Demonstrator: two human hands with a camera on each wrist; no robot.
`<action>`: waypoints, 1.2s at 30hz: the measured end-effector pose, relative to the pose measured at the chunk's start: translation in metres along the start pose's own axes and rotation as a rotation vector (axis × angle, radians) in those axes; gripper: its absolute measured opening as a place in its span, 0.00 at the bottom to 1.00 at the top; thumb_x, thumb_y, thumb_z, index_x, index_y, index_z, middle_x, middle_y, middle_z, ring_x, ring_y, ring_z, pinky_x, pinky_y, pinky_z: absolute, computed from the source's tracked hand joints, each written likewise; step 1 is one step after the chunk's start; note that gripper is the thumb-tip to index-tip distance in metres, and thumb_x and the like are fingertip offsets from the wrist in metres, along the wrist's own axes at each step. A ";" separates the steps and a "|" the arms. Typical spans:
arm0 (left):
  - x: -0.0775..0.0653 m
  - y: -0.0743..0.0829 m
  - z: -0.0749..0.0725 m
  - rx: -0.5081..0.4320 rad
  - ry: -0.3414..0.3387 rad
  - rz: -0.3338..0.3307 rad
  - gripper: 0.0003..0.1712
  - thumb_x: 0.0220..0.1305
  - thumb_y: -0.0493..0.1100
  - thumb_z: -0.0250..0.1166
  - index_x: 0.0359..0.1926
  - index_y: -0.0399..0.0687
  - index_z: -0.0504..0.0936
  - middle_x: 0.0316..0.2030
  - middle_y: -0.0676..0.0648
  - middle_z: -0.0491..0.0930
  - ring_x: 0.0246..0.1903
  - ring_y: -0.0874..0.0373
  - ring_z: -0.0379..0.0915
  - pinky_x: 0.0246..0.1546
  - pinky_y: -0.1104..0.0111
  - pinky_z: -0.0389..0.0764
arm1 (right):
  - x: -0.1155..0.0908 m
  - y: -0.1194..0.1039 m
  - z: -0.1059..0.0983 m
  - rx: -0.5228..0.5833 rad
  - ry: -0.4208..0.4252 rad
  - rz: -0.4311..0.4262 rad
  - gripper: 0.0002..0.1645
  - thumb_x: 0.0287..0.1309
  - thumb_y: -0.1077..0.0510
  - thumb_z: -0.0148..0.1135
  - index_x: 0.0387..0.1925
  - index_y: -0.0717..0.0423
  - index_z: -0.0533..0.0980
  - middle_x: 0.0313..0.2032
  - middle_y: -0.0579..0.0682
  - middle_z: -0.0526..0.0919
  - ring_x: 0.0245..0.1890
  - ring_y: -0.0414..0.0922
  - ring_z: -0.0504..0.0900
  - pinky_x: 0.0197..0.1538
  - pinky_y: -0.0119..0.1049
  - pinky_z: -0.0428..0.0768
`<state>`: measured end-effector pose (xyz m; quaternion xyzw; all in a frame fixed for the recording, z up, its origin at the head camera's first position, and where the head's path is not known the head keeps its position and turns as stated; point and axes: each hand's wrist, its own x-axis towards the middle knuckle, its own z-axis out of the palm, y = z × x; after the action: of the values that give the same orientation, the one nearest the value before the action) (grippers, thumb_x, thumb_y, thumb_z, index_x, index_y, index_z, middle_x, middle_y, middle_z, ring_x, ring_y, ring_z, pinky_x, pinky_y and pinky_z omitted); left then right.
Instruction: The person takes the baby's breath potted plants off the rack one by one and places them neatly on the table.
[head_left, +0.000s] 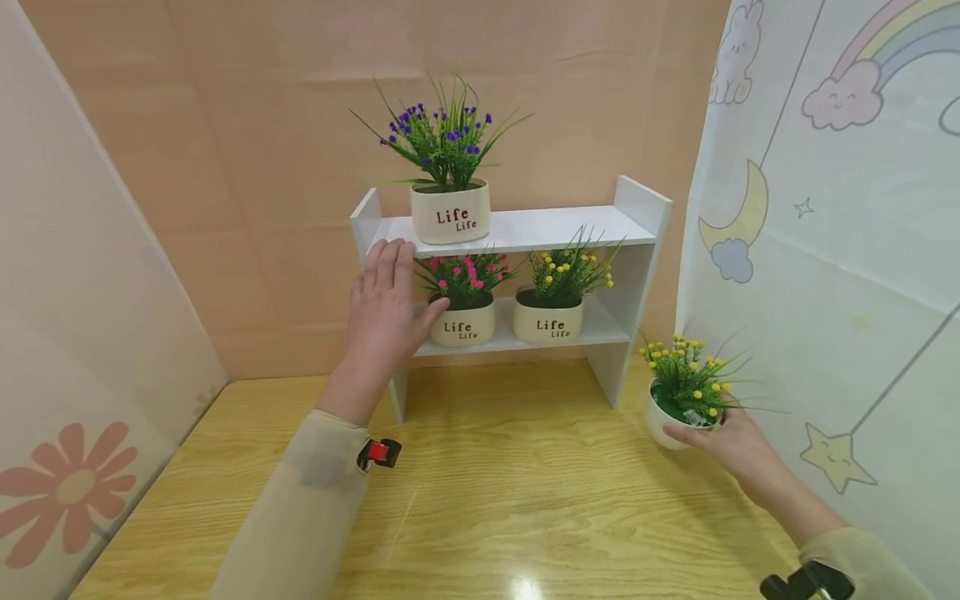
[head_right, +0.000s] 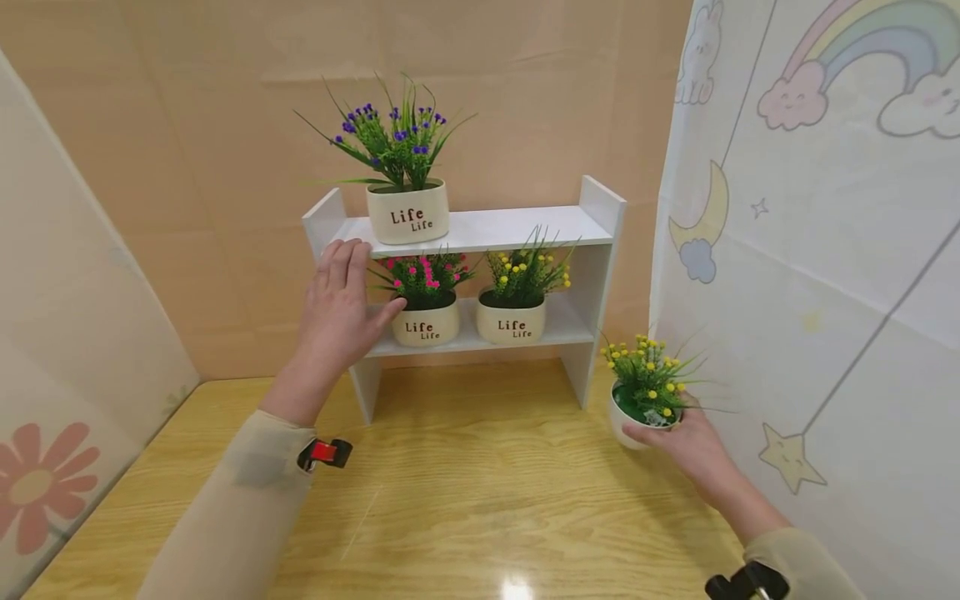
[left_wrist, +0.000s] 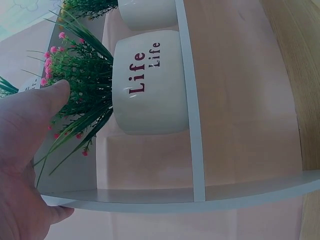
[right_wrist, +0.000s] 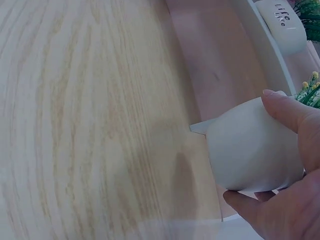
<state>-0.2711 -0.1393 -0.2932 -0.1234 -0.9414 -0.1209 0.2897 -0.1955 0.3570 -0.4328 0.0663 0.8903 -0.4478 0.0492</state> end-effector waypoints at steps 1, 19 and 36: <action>0.000 0.000 0.000 0.001 0.000 0.000 0.57 0.76 0.65 0.70 0.86 0.44 0.48 0.84 0.39 0.49 0.86 0.42 0.33 0.81 0.38 0.53 | 0.001 0.001 0.001 -0.008 -0.002 0.004 0.80 0.69 0.30 0.73 0.84 0.75 0.32 0.79 0.86 0.37 0.79 0.83 0.45 0.74 0.79 0.59; 0.001 0.000 0.001 0.003 0.003 -0.012 0.58 0.75 0.65 0.71 0.87 0.44 0.48 0.85 0.39 0.49 0.86 0.43 0.34 0.81 0.38 0.52 | 0.008 0.018 0.013 0.031 0.006 -0.072 0.73 0.70 0.36 0.75 0.87 0.68 0.38 0.82 0.79 0.47 0.81 0.79 0.49 0.75 0.77 0.58; 0.002 0.001 0.002 0.010 0.003 -0.006 0.58 0.75 0.64 0.71 0.86 0.43 0.48 0.85 0.39 0.48 0.86 0.42 0.33 0.81 0.38 0.53 | 0.007 0.024 0.019 0.019 0.008 -0.097 0.70 0.69 0.38 0.77 0.86 0.72 0.45 0.81 0.79 0.54 0.80 0.76 0.53 0.76 0.75 0.59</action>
<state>-0.2732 -0.1380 -0.2937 -0.1191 -0.9418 -0.1175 0.2916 -0.1980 0.3560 -0.4640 0.0252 0.8884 -0.4578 0.0230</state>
